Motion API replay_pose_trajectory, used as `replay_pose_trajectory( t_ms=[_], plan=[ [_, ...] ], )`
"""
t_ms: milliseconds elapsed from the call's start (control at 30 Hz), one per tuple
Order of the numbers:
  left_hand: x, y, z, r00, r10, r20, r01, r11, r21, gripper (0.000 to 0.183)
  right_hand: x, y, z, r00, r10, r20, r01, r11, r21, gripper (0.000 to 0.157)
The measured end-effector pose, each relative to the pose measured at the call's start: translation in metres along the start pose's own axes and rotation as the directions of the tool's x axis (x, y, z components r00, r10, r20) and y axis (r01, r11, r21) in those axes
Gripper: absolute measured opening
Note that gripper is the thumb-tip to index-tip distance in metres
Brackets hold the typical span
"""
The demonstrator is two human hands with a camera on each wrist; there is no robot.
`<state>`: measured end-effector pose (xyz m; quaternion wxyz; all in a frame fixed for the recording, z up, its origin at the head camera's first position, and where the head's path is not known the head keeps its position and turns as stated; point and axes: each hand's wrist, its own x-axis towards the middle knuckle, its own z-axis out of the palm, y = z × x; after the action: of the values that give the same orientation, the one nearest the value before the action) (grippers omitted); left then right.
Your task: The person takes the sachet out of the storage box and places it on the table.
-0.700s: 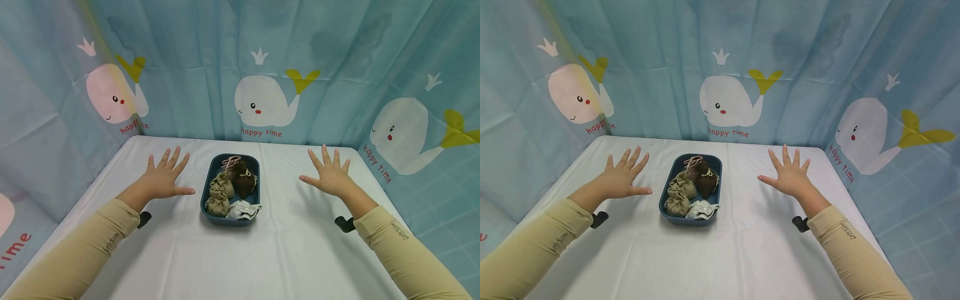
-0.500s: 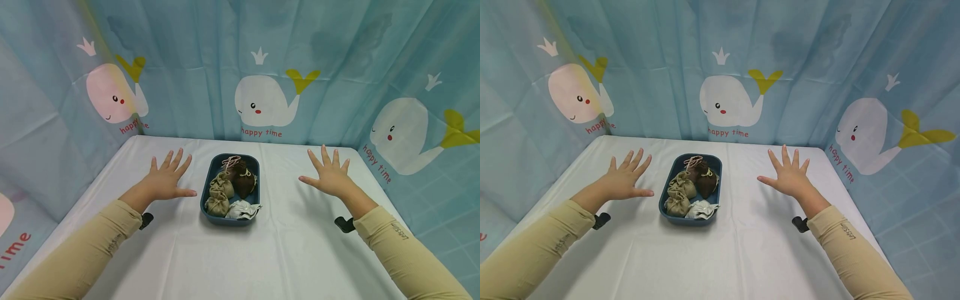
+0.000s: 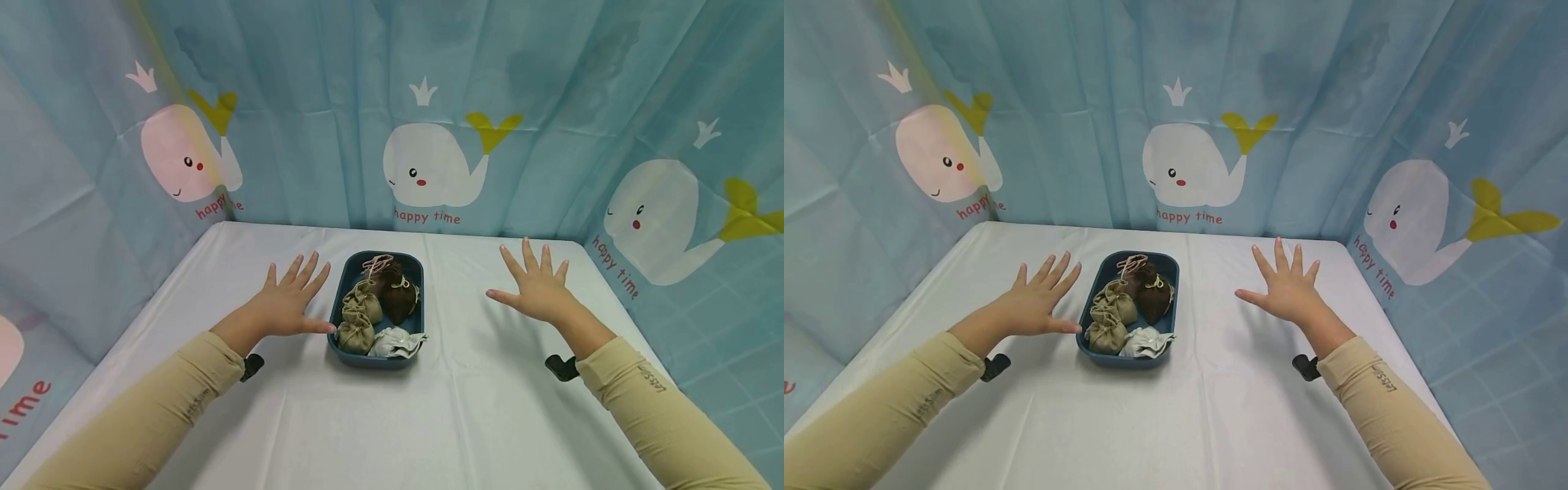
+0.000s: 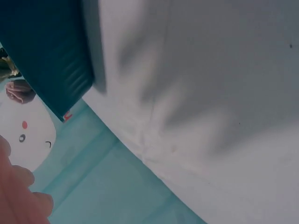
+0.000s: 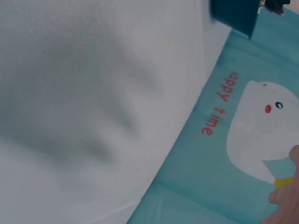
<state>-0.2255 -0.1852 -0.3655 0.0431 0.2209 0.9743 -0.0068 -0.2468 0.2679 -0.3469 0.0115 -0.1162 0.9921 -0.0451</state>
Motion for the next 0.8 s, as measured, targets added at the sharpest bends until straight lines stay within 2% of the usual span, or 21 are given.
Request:
replay_pose_trajectory(
  t_ms=[333, 800],
  plan=[
    [0.004, 0.012, 0.012, 0.999, 0.027, 0.018, -0.027, 1.0, -0.013, 0.121, 0.0, 0.0, -0.002, 1.0, -0.004, -0.008, 0.004, 1.0, -0.004, 0.1],
    [0.007, 0.021, 0.027, 0.997, 0.061, 0.036, -0.06, 0.998, -0.033, 0.124, 0.001, 0.0, 0.001, 1.0, 0.001, -0.001, -0.001, 1.0, 0.013, 0.102]
  ],
)
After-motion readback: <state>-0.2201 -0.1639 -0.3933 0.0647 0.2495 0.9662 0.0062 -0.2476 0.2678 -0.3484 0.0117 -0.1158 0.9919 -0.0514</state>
